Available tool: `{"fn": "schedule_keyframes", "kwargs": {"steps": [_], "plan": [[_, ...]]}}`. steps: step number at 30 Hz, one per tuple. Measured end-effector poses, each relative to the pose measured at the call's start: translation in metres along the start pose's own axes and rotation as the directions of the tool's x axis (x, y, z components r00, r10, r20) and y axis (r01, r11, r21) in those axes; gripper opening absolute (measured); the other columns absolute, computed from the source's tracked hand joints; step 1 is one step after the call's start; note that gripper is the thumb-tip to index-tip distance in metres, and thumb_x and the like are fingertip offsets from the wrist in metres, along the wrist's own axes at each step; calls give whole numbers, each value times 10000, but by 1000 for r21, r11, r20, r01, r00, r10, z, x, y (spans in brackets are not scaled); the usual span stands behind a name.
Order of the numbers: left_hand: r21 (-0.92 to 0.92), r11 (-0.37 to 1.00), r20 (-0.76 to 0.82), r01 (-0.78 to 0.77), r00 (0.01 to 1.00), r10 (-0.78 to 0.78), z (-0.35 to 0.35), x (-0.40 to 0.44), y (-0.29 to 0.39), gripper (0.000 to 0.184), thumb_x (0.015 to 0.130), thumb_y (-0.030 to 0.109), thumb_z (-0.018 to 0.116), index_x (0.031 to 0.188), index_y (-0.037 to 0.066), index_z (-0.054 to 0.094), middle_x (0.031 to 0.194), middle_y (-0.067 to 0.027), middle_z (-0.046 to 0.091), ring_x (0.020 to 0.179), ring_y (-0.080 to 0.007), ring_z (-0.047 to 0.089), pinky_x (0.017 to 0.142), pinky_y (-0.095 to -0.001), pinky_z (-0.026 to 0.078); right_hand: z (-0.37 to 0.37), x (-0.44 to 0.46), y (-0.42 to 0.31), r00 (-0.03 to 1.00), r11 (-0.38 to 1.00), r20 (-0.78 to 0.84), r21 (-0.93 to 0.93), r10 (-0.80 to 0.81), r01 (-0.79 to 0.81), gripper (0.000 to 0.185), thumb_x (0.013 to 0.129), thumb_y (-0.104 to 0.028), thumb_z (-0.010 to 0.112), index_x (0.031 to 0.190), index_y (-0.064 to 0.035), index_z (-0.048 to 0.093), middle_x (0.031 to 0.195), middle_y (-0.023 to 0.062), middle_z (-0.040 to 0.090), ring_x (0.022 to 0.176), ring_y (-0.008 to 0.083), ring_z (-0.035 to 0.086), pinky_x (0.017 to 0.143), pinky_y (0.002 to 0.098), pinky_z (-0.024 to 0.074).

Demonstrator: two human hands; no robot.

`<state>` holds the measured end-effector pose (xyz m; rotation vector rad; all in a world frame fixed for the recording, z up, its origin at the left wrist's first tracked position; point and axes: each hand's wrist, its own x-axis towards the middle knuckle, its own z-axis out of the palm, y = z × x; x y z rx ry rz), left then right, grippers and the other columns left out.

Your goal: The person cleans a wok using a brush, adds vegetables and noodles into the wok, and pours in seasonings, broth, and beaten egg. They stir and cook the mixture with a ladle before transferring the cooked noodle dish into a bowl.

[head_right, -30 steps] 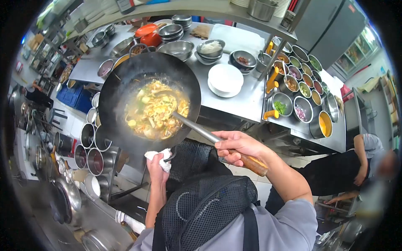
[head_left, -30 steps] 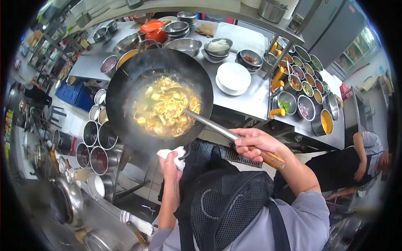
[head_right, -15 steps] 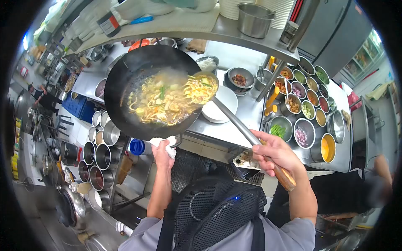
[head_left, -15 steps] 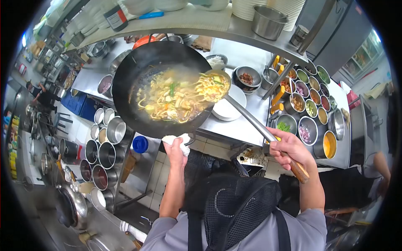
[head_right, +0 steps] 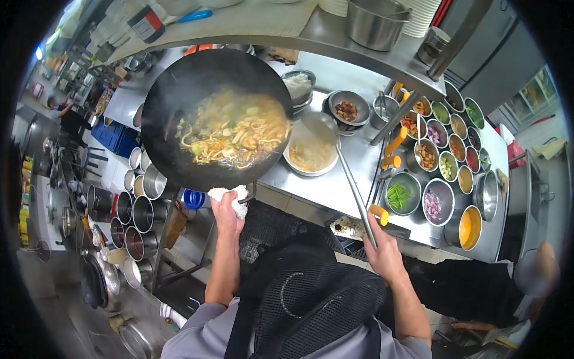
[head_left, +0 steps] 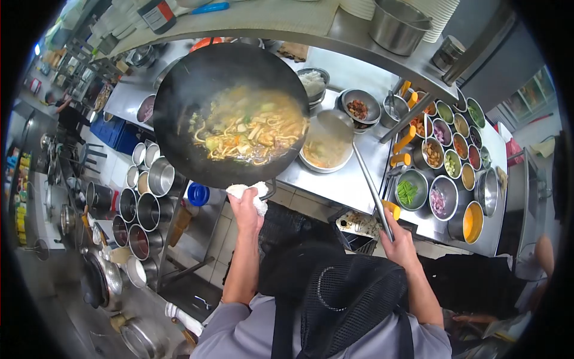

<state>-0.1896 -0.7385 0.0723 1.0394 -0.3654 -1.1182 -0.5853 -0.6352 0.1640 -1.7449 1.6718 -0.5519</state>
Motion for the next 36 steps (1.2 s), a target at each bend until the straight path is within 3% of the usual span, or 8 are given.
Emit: {"fn": "schedule_keyframes", "kwargs": {"steps": [7, 9, 13, 15, 18, 30, 31, 36], "plan": [[18, 1000, -23, 16, 1000, -16, 16, -17, 8, 253, 856, -30, 588, 1071, 56, 486, 908, -135, 664, 719, -246, 691, 548, -346, 555, -12, 85, -28, 995, 997, 64, 24, -80, 79, 647, 940, -76, 672, 1553, -78, 467, 1173, 317, 693, 1082, 448, 697, 959, 418, 536], [18, 999, -23, 27, 999, -26, 16, -21, 10, 253, 857, -32, 586, 1070, 60, 484, 904, -130, 659, 718, -243, 690, 549, -344, 555, -6, 141, -22, 943, 943, -22, 8, -332, 333, 670, 940, -96, 675, 1571, -115, 450, 1068, 297, 718, 1017, 445, 697, 942, 433, 536], [-15, 1000, -15, 12, 1000, -12, 22, -20, 6, 251, 862, -35, 581, 1064, 70, 475, 900, -120, 651, 719, -235, 686, 552, -335, 551, -24, 185, -18, 953, 962, 130, 69, -272, 265, 674, 958, -99, 672, 1588, -149, 439, 842, 180, 714, 717, 316, 698, 721, 394, 572], [-3, 1000, 13, 13, 1000, -13, 21, -13, 3, 244, 864, -38, 576, 1059, 69, 474, 901, -122, 652, 722, -237, 687, 557, -340, 553, -38, 177, -20, 884, 889, 465, 390, 34, -239, 674, 985, -90, 658, 1608, -154, 410, 720, 37, 616, 493, 132, 549, 479, 312, 494], [12, 1000, 49, 21, 999, -22, 20, -7, 2, 264, 864, -39, 580, 1070, 75, 462, 914, -95, 624, 733, -216, 668, 576, -350, 556, -40, 149, -8, 831, 672, 555, 600, 43, -435, 669, 1012, -78, 632, 1624, -148, 372, 711, -16, 565, 449, 33, 472, 373, 238, 400], [43, 998, 5, -46, 999, 46, 43, 9, -5, 298, 856, -46, 595, 1088, 68, 447, 938, -63, 586, 773, -178, 637, 637, -339, 551, -90, 54, -8, 894, 730, 406, 551, 190, -405, 691, 998, -63, 655, 1625, -161, 381, 765, -12, 574, 474, 36, 458, 411, 216, 397], [50, 998, 11, -25, 1000, 25, 47, 8, -2, 304, 855, -42, 600, 1092, 68, 444, 946, -63, 582, 765, -177, 634, 626, -339, 548, -97, 49, -12, 892, 784, 387, 468, 233, -408, 666, 982, -75, 669, 1600, -134, 427, 846, 58, 692, 574, 106, 616, 521, 276, 513], [66, 998, 25, -21, 999, 20, 44, 13, -4, 317, 854, -33, 604, 1102, 75, 437, 940, -66, 582, 764, -183, 639, 598, -343, 550, -82, 33, -16, 989, 993, 115, 63, 93, -100, 638, 907, -57, 688, 1521, -105, 524, 1154, 224, 737, 1032, 375, 737, 894, 387, 567]]}}
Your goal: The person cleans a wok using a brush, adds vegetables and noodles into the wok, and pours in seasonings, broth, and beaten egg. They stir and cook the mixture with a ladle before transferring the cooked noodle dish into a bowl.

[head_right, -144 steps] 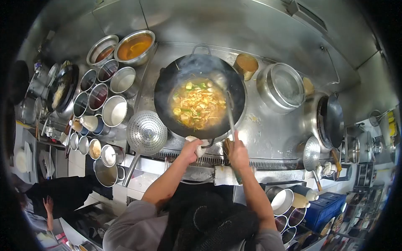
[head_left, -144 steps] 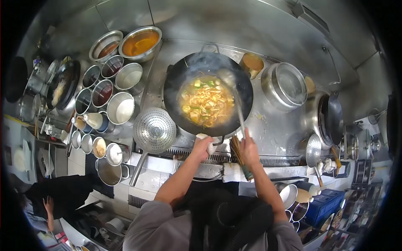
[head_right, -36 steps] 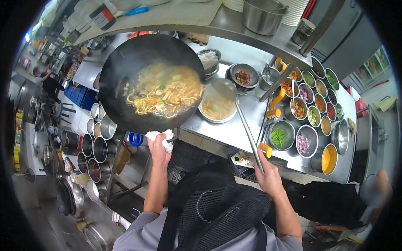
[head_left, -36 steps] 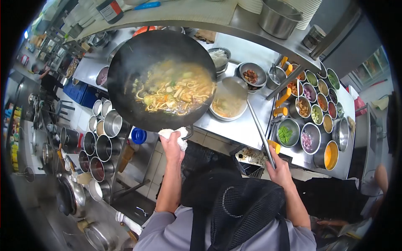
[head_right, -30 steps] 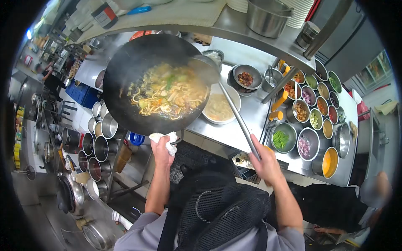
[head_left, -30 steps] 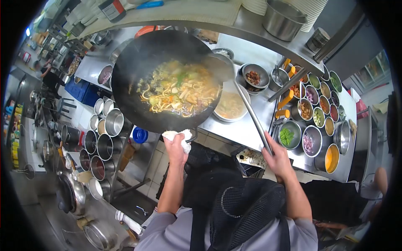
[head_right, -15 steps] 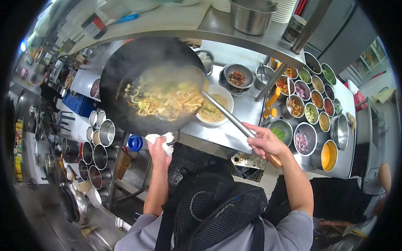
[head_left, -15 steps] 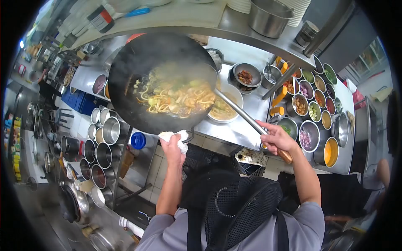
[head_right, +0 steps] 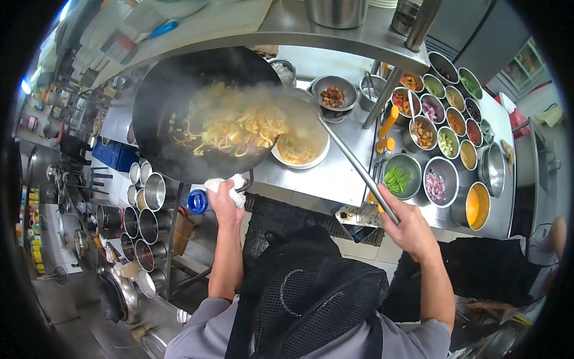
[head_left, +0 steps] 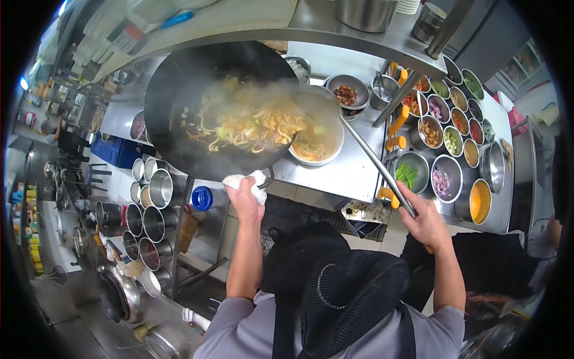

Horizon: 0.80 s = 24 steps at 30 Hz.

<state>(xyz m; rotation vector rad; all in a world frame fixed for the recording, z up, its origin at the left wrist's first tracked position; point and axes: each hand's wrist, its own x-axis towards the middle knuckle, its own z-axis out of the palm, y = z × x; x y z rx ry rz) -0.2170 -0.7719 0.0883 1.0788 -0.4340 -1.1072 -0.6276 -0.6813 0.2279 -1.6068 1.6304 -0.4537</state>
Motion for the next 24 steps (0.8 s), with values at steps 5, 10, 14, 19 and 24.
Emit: {"fn": "schedule_keyframes", "kwargs": {"steps": [5, 10, 14, 19, 24], "plan": [[-18, 1000, -17, -15, 1000, 15, -3, -7, 3, 321, 853, -30, 597, 1100, 85, 428, 923, -74, 592, 748, -201, 653, 581, -349, 557, 47, 51, -5, 922, 919, -169, -253, -348, 301, 692, 869, -43, 677, 1526, -206, 531, 895, 165, 695, 785, 379, 703, 706, 460, 576], [9, 1000, 10, -23, 1000, 23, -12, -20, 13, 252, 847, -43, 563, 1081, 7, 484, 915, -153, 643, 781, -295, 703, 698, -420, 611, 77, 156, -20, 826, 785, -150, -440, -544, 437, 685, 900, -105, 646, 1547, -264, 482, 895, 141, 682, 733, 370, 694, 636, 490, 568], [24, 1000, -23, -10, 1000, 11, -17, -26, 15, 254, 849, -31, 574, 1079, 19, 478, 919, -155, 649, 774, -298, 709, 663, -416, 603, 58, 167, -10, 831, 702, -48, -563, -555, 436, 687, 903, -133, 636, 1544, -324, 474, 949, 134, 702, 727, 369, 695, 642, 475, 584], [-8, 1000, 10, -4, 1000, 4, -20, -13, 9, 297, 869, -42, 591, 1092, 82, 440, 923, -52, 580, 772, -166, 632, 648, -334, 555, 17, 105, 19, 885, 648, 51, -662, -463, 377, 727, 883, -123, 670, 1547, -347, 478, 856, 90, 631, 658, 329, 667, 617, 454, 572], [15, 1000, 5, -2, 1000, 2, -12, -8, 12, 299, 868, -34, 603, 1091, 80, 442, 920, -57, 579, 769, -165, 635, 636, -328, 552, 2, 52, 22, 911, 654, -15, -700, -413, 285, 744, 857, -104, 712, 1538, -322, 506, 820, 74, 588, 611, 302, 627, 583, 434, 549]]}}
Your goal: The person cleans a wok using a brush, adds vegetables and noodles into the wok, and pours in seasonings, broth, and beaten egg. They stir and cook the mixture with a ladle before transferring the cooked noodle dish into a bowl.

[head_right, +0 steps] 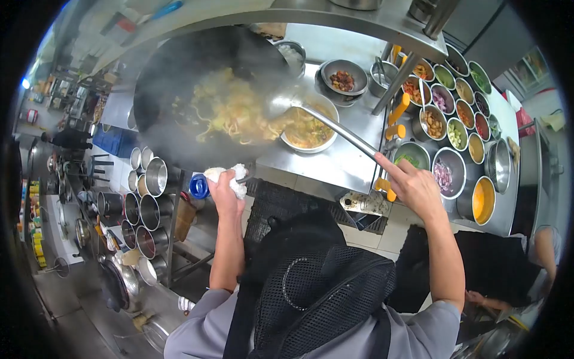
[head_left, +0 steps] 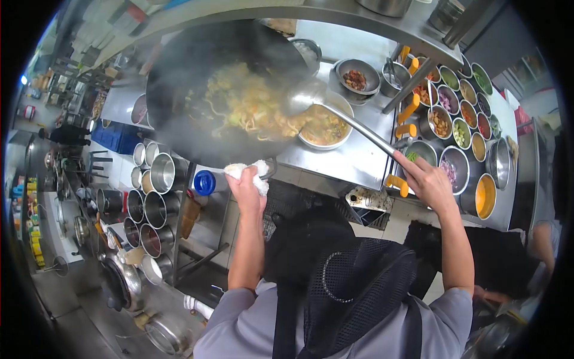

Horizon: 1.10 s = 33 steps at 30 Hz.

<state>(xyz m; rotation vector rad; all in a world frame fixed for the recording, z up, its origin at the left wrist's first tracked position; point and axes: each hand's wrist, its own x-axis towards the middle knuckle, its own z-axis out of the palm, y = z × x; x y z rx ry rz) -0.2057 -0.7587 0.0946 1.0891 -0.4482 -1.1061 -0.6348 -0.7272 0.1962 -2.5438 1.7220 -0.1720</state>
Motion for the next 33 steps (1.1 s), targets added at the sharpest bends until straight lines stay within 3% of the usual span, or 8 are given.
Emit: {"fn": "schedule_keyframes", "kwargs": {"steps": [10, 12, 14, 16, 17, 22, 26, 33], "plan": [[-4, 1000, 10, 30, 1000, -30, 4, 0, -2, 332, 865, -35, 609, 1127, 84, 443, 943, -75, 586, 767, -199, 654, 607, -354, 560, -26, -40, -10, 996, 998, -69, -24, 51, -53, 782, 784, -15, 748, 1500, -272, 570, 805, 53, 563, 627, 259, 617, 567, 419, 531], [6, 999, -32, 46, 998, -46, 0, -3, -5, 347, 864, -41, 609, 1140, 87, 441, 953, -72, 590, 783, -199, 659, 623, -362, 570, 1, -17, -30, 986, 983, -167, 186, 25, 6, 786, 768, -29, 761, 1495, -264, 576, 801, 55, 568, 640, 249, 623, 573, 415, 543], [0, 999, -60, 39, 997, -39, 0, -8, -6, 311, 852, -53, 608, 1106, 73, 482, 948, -66, 603, 785, -199, 652, 665, -355, 571, 36, 11, -50, 993, 969, -116, 244, -20, 48, 796, 780, -47, 749, 1513, -282, 547, 824, 56, 578, 667, 251, 640, 578, 417, 558], [14, 1000, -54, -15, 998, 16, -13, -7, -13, 248, 869, -34, 583, 1099, 7, 499, 944, -157, 661, 787, -307, 720, 705, -418, 618, 64, 40, -71, 989, 967, -115, 226, -95, 120, 825, 804, -45, 713, 1549, -318, 487, 864, 52, 582, 710, 260, 656, 618, 412, 573], [24, 1000, -60, 12, 998, -11, -7, -12, -6, 283, 844, -60, 604, 1078, 67, 509, 934, -64, 614, 793, -198, 654, 708, -351, 566, 77, 48, -73, 990, 970, -116, 221, -80, 104, 825, 804, -45, 713, 1549, -318, 487, 864, 52, 582, 710, 260, 656, 618, 412, 573], [31, 999, -35, 21, 999, -20, -8, -18, 1, 227, 862, -36, 587, 1067, 33, 519, 910, -114, 652, 777, -249, 696, 657, -355, 572, 90, 30, -49, 982, 978, -40, 88, -186, 189, 857, 821, -64, 675, 1577, -381, 425, 895, 26, 576, 750, 240, 655, 676, 385, 570], [-2, 1000, -8, -6, 1000, 6, -11, -17, 3, 188, 871, -10, 592, 1046, 33, 539, 883, -133, 684, 741, -275, 722, 595, -334, 557, 68, 0, -25, 987, 991, -79, -13, -137, 136, 775, 834, -119, 664, 1540, -386, 491, 831, 4, 516, 715, 185, 625, 647, 361, 546], [-12, 1000, -49, -12, 999, 11, -7, -15, 7, 193, 873, -26, 588, 1050, 32, 538, 907, -117, 662, 791, -272, 719, 647, -353, 580, 11, -32, -21, 996, 992, -66, -114, -66, 58, 728, 837, -111, 656, 1503, -379, 541, 809, 0, 486, 723, 168, 605, 661, 343, 543]]}}
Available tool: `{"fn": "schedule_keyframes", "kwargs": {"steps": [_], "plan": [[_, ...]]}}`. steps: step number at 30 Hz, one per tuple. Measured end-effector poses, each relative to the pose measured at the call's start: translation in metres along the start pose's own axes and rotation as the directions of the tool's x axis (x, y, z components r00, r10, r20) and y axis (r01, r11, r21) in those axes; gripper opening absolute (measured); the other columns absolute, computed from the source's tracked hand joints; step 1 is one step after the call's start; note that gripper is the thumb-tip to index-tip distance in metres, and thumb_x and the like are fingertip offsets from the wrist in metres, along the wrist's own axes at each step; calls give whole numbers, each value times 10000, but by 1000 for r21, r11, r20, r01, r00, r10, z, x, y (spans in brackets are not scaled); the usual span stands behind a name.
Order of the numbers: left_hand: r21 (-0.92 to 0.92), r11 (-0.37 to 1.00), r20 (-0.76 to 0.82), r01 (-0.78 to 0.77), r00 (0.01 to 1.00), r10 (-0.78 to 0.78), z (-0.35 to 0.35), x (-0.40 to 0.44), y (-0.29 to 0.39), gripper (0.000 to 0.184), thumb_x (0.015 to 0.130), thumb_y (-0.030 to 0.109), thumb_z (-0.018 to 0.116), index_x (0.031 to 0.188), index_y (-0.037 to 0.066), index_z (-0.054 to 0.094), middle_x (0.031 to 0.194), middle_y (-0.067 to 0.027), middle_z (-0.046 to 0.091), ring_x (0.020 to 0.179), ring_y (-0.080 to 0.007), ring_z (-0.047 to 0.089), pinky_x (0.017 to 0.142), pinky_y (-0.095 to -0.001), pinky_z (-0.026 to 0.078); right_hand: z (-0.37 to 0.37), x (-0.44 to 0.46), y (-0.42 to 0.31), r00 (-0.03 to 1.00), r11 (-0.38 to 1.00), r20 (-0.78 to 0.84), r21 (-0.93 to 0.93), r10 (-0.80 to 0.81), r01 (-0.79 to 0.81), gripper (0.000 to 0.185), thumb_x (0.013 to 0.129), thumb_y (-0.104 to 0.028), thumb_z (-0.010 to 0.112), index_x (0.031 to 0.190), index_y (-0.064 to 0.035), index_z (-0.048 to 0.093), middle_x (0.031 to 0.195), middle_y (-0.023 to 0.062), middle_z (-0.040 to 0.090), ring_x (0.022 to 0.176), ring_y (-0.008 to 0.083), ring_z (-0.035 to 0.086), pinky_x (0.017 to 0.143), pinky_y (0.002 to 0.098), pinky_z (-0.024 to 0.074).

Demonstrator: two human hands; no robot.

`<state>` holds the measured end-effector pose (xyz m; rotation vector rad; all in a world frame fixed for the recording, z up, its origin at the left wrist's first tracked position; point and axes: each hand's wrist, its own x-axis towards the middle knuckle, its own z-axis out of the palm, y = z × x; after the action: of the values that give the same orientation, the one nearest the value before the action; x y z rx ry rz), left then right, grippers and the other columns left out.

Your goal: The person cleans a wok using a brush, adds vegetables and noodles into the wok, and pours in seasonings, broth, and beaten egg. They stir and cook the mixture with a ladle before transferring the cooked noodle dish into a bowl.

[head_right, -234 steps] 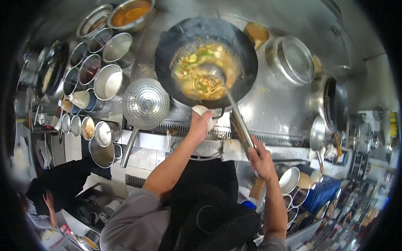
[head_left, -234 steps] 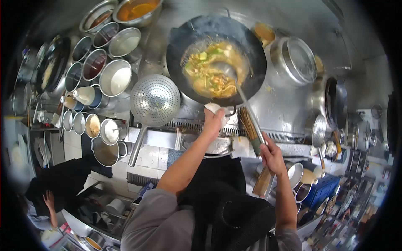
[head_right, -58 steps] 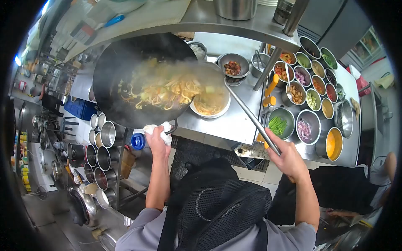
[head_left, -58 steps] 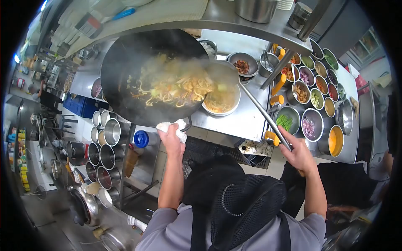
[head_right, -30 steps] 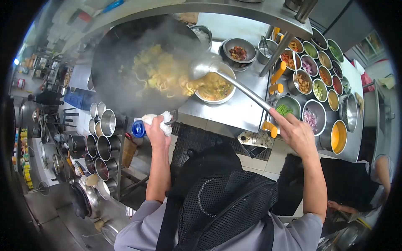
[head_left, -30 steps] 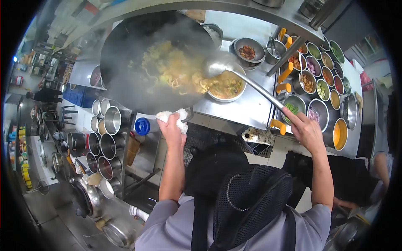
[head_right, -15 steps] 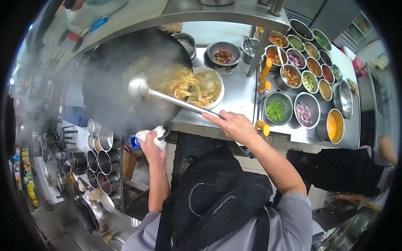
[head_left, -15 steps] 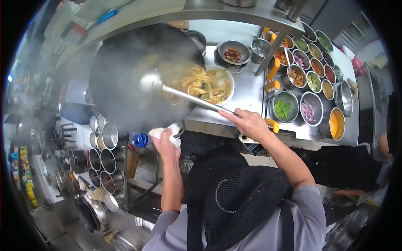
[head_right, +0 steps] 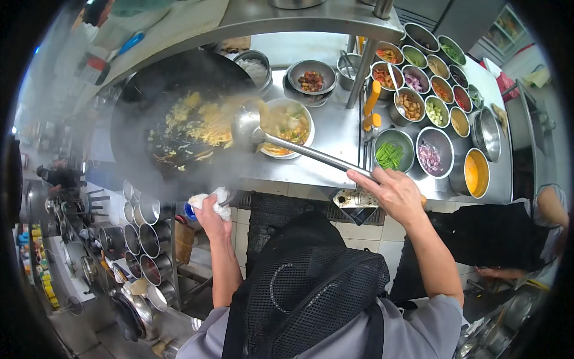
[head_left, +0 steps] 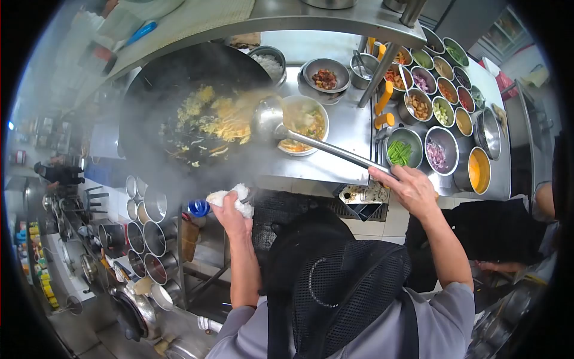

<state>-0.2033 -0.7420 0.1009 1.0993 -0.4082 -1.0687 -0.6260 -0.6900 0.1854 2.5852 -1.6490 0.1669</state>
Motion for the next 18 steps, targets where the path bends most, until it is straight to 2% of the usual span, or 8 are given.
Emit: {"fn": "schedule_keyframes", "kwargs": {"steps": [6, 9, 11, 13, 15, 16, 17, 18], "plan": [[9, 1000, 11, -26, 1000, 26, 7, 8, -10, 269, 872, -40, 578, 1117, 37, 500, 943, -108, 639, 814, -272, 709, 700, -392, 602, -34, -22, 16, 999, 993, 9, -116, 38, -36, 720, 821, -87, 657, 1485, -353, 574, 824, 3, 490, 720, 169, 589, 647, 333, 532], [4, 1000, -24, -3, 1000, 3, 8, 9, -11, 285, 869, -41, 578, 1126, 38, 484, 927, -112, 642, 783, -269, 712, 661, -377, 592, -51, -30, 18, 998, 981, 31, -187, 63, -56, 734, 804, -74, 667, 1484, -339, 582, 828, 9, 487, 711, 178, 584, 644, 335, 526], [15, 1000, 11, -2, 1000, 2, -1, 16, -19, 275, 863, -42, 580, 1108, 37, 481, 912, -118, 648, 748, -267, 714, 596, -360, 570, -48, -26, 17, 998, 984, 10, -171, 56, -53, 745, 795, -57, 674, 1479, -342, 589, 821, 19, 477, 696, 197, 582, 640, 353, 529], [19, 1000, -2, -3, 1000, 3, -4, 17, -22, 281, 856, -37, 585, 1105, 34, 477, 895, -123, 656, 728, -269, 718, 535, -351, 545, -40, -12, 11, 997, 991, -17, -105, 77, -78, 754, 788, -40, 678, 1475, -340, 593, 836, 30, 495, 685, 213, 594, 634, 372, 536], [18, 1000, 39, -14, 999, 14, 0, 9, -13, 286, 854, -36, 583, 1112, 30, 475, 911, -130, 656, 747, -274, 716, 582, -366, 573, -15, 21, -1, 991, 996, -111, 58, 70, -64, 733, 800, -34, 675, 1465, -334, 600, 864, 53, 553, 721, 249, 659, 604, 406, 544], [-9, 1000, 49, -27, 998, 27, 0, 5, -11, 292, 853, -36, 578, 1118, 26, 472, 931, -139, 656, 771, -279, 713, 651, -389, 603, -4, 44, -10, 994, 992, -82, 113, 73, -64, 711, 829, -40, 663, 1475, -327, 587, 880, 68, 570, 732, 270, 664, 604, 416, 547], [-19, 1000, 53, 23, 998, -22, 4, -2, -3, 327, 868, -49, 589, 1129, 78, 438, 950, -63, 578, 781, -187, 643, 633, -360, 575, 4, 70, -20, 996, 984, -50, 167, 78, -68, 689, 858, -46, 651, 1485, -320, 574, 896, 84, 587, 743, 290, 669, 605, 426, 549], [-24, 1000, 51, 15, 999, -14, 0, -4, -4, 326, 869, -49, 587, 1130, 76, 437, 955, -67, 580, 783, -189, 644, 654, -368, 580, 10, 98, -31, 996, 969, -65, 245, 59, -41, 678, 885, -51, 631, 1505, -314, 546, 924, 100, 605, 751, 314, 671, 623, 443, 554]]}}
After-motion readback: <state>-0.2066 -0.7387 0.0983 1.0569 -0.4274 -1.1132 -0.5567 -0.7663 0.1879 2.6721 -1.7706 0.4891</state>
